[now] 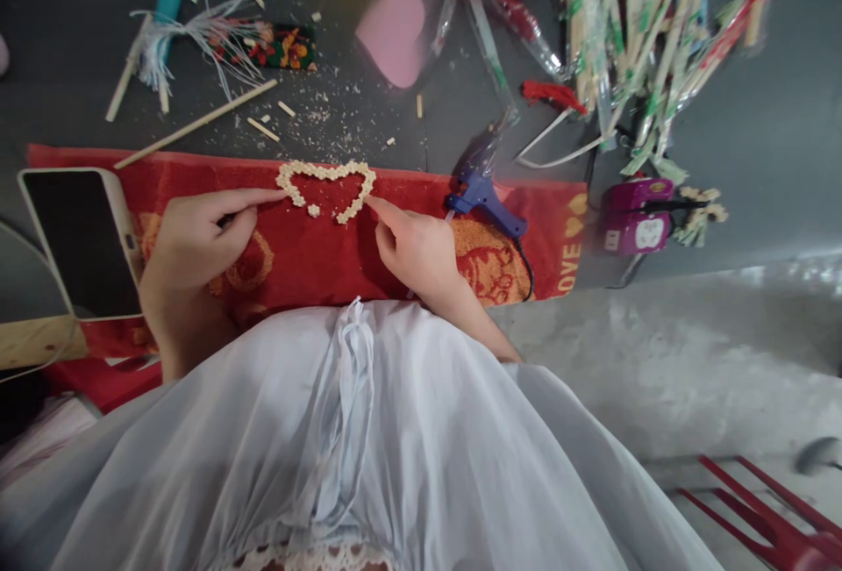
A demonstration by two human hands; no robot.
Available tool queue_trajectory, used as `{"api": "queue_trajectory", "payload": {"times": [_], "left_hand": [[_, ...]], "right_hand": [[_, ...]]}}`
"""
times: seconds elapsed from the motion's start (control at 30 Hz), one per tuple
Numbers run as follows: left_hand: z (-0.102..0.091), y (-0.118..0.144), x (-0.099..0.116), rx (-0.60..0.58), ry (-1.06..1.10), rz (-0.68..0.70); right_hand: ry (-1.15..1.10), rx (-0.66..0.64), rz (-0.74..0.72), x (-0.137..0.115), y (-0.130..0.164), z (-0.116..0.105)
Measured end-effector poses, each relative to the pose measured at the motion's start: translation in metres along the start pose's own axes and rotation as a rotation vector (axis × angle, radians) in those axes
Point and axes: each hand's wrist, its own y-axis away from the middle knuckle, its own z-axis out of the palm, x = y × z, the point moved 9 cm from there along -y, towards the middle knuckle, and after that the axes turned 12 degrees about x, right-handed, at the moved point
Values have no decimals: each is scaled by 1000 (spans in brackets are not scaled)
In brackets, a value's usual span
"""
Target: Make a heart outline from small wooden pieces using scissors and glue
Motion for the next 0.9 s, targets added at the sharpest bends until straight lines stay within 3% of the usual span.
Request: {"api": "queue_trajectory", "payload": {"times": [0.9], "left_hand": [[5,0,5,-39,7,47]], "right_hand": [[39,-53,-3,-1,1,2]]}}
